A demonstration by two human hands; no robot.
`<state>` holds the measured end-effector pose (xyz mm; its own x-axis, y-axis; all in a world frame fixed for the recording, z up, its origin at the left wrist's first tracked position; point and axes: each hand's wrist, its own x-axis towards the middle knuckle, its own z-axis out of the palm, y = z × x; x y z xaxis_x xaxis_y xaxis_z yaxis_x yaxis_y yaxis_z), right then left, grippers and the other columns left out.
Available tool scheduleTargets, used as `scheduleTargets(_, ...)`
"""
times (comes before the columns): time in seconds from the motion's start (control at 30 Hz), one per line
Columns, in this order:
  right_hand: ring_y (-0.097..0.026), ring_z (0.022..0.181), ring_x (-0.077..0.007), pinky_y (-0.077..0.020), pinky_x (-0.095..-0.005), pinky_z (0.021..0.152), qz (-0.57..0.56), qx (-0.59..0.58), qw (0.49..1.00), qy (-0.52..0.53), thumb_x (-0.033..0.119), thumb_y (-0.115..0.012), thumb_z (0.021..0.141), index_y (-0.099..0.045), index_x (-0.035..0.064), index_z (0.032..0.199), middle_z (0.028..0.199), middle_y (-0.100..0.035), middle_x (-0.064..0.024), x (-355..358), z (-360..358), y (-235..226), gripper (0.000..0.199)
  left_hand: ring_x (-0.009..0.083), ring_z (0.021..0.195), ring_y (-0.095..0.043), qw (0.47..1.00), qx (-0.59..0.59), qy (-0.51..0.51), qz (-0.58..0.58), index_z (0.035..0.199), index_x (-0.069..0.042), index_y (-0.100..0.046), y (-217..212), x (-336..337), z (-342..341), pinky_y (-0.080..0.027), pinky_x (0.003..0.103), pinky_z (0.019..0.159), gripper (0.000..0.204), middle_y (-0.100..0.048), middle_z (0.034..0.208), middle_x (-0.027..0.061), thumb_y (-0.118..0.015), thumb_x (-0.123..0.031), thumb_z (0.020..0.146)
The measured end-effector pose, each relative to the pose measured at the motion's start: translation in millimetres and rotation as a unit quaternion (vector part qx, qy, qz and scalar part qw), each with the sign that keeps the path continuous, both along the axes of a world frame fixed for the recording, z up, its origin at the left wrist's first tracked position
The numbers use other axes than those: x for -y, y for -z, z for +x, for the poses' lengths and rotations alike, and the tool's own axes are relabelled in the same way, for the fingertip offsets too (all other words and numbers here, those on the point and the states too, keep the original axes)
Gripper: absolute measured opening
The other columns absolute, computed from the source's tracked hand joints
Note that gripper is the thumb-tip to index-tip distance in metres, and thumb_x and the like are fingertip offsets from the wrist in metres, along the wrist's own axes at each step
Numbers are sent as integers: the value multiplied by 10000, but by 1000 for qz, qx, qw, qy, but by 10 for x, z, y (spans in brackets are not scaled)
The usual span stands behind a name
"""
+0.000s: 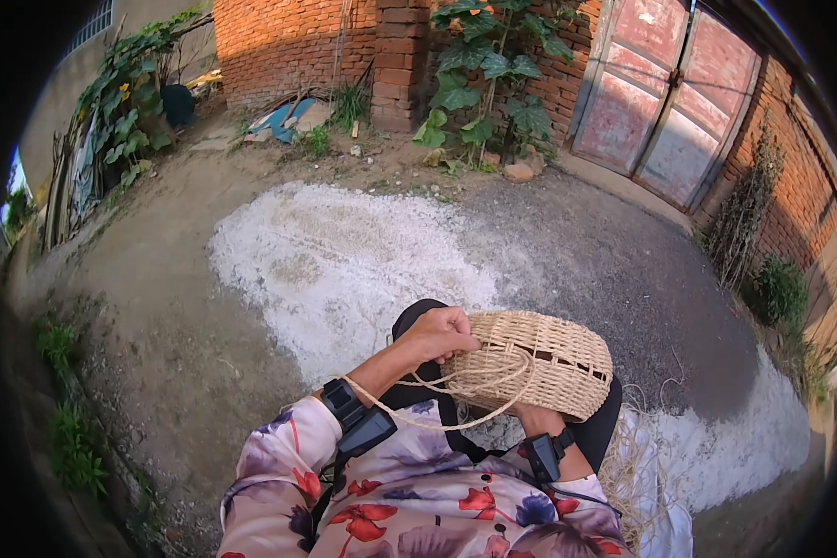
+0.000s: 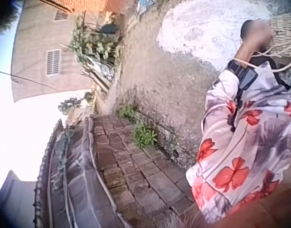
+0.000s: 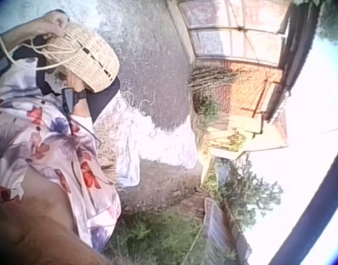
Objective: Weaving a small basket by hand using thin fibers or bamboo strips.
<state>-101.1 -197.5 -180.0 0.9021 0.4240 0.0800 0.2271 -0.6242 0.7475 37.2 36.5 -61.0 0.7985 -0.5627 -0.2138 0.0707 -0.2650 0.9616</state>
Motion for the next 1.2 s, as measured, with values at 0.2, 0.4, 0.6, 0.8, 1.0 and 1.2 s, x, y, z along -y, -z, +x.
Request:
scheduleTargets(0.2,-315,1380,-361,-233,-588,1112,-57,-36,997,25,297,-410,939,-333,169,1477,1511,-334,-152,-68,6,-107,558,79,688,-610,995,-22,-38,-89,975,-12,-664,234,-192,-46,-560,228,597,166,-639,794,31,-645,-140,872)
scheduleTargets(0.4,-265,1407,-370,-203,-627,1108,-29,39,999,8,321,-419,932,-321,208,1488,1539,-280,-150,-111,88,121,575,97,736,-620,992,-19,-47,-115,1015,0,-661,218,-182,-135,-579,255,661,203,-645,850,41,-668,-154,883)
scheduleTargets(0.6,-247,1416,-368,-196,-623,1114,561,-176,807,-53,333,-430,916,-318,219,1490,1549,-259,-145,-65,47,32,596,106,736,-624,991,-69,-46,-108,968,14,-667,95,-181,-182,-580,259,658,200,-644,838,51,-692,-151,858)
scheduleTargets(0.8,-242,1415,-322,-204,-564,1139,-81,-22,996,-6,358,-339,983,-310,149,1490,1551,-259,-108,-117,-2,-75,549,107,711,-636,993,-83,-12,-79,922,-11,-650,19,-240,-174,-568,244,643,174,-644,821,43,-703,-162,853)
scheduleTargets(1.0,-235,1418,-309,-187,-532,1156,-54,26,998,-8,364,-299,1004,-315,114,1483,1549,-259,-111,-47,20,148,541,101,659,-630,983,-151,29,-102,905,-41,-625,38,-289,-78,-558,231,619,159,-632,799,28,-707,-167,850)
scheduleTargets(1.2,-256,1411,-329,-185,-524,1159,61,66,991,-96,337,-330,992,-334,121,1477,1541,-274,-136,-22,31,116,530,81,605,-594,996,-71,-24,-48,783,-44,-617,1,-176,-144,-531,231,536,91,-599,705,15,-683,-105,776)
